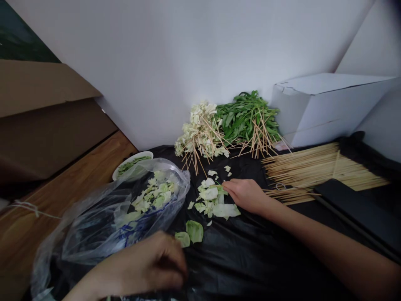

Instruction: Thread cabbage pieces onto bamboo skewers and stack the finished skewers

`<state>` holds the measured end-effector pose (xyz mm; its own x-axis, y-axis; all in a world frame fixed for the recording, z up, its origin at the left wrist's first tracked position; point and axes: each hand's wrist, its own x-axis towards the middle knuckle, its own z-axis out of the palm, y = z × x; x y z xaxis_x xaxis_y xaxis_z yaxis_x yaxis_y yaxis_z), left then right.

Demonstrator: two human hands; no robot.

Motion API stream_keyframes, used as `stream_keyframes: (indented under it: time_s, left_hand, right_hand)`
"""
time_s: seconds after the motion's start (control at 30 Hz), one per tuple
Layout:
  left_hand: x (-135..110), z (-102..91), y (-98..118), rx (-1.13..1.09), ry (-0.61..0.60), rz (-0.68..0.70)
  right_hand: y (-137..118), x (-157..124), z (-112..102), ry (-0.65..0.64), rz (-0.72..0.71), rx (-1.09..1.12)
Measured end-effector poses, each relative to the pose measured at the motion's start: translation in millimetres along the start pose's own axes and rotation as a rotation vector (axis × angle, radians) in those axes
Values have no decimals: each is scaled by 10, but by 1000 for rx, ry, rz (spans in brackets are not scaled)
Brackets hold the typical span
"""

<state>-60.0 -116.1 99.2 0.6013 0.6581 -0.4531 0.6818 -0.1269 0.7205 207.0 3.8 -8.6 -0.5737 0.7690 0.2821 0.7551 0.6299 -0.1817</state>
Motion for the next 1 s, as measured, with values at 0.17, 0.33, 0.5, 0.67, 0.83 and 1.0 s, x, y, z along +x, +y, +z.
stream_keyframes:
  time_s: [0.17,0.33,0.5,0.67,0.83,1.0]
  left_hand:
    - [793,-37,116,431,472,-74]
    - [1299,98,-32,684,545,-237]
    - [1292,105,-78,567,472,-209]
    - [1303,174,-80,529,559,-166]
    - [1337,240,-122,505,594,-119]
    - [1350,179,-144,245,588,-42]
  right_hand:
    - [79,-2,-18,102,27,54]
    - [144,7,-91,172,58,116]
    - [163,26,-145,228,103,244]
    - [128,35,-175,173,115,310]
    - [95,27,-188,187,113,329]
    - [51,6,-259,123,118,292]
